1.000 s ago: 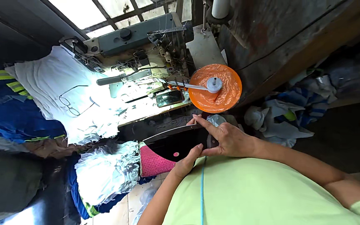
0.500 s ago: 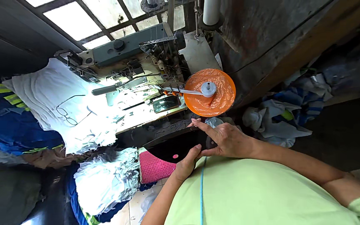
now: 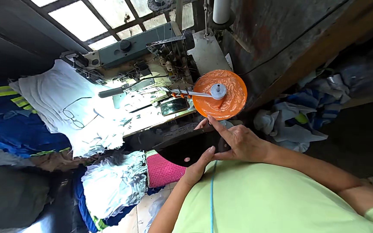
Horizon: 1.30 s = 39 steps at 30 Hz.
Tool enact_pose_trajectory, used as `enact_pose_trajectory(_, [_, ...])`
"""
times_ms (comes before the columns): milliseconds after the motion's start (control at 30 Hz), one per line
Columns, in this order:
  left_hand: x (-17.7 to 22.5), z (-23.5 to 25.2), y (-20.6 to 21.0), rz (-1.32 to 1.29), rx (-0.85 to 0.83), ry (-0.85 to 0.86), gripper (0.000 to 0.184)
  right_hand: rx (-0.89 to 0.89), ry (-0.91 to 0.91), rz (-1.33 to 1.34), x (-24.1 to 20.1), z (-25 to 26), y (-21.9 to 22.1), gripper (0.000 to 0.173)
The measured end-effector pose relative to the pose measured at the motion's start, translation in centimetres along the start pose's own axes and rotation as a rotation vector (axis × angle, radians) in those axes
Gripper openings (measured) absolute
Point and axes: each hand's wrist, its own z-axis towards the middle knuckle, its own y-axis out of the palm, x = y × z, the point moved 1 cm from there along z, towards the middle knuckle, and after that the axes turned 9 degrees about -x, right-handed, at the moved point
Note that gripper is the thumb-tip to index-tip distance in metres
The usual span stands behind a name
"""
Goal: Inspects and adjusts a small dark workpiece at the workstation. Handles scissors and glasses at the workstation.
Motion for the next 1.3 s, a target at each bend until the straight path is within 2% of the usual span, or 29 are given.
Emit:
enact_pose_trajectory(100, [0.2,-0.2,-0.1,-0.01,-0.049,-0.057,0.015,-0.07,0.047,0.084,-0.1,-0.1,0.3,0.093])
enact_pose_trajectory(467, [0.0,0.5,-0.4,0.076,0.0,-0.047,0.015,-0.1,0.032,0.134,0.5,0.4,0.3,0.089])
enact_pose_trajectory(600, [-0.5,0.5,-0.5,0.068,0.072,-0.057,0.016,-0.119,0.043,0.148,0.7,0.5,0.4,0.086])
enact_pose_trajectory(1067, [-0.6,1.8,0.3,-0.065,0.211,-0.081,0.021,-0.01,-0.016,0.052,1.8,0.8,0.8,0.073])
enact_pose_trajectory(1200, [-1.1,2.0,0.1,-0.044,0.191,0.0,0.016,-0.006,-0.018,0.032,1.9,0.9,0.4,0.073])
enact_pose_trajectory(1300, [-1.1,2.1,-0.3,-0.046,0.095,0.048,0.015,0.024,-0.005,-0.067,1.7,0.8,-0.1,0.078])
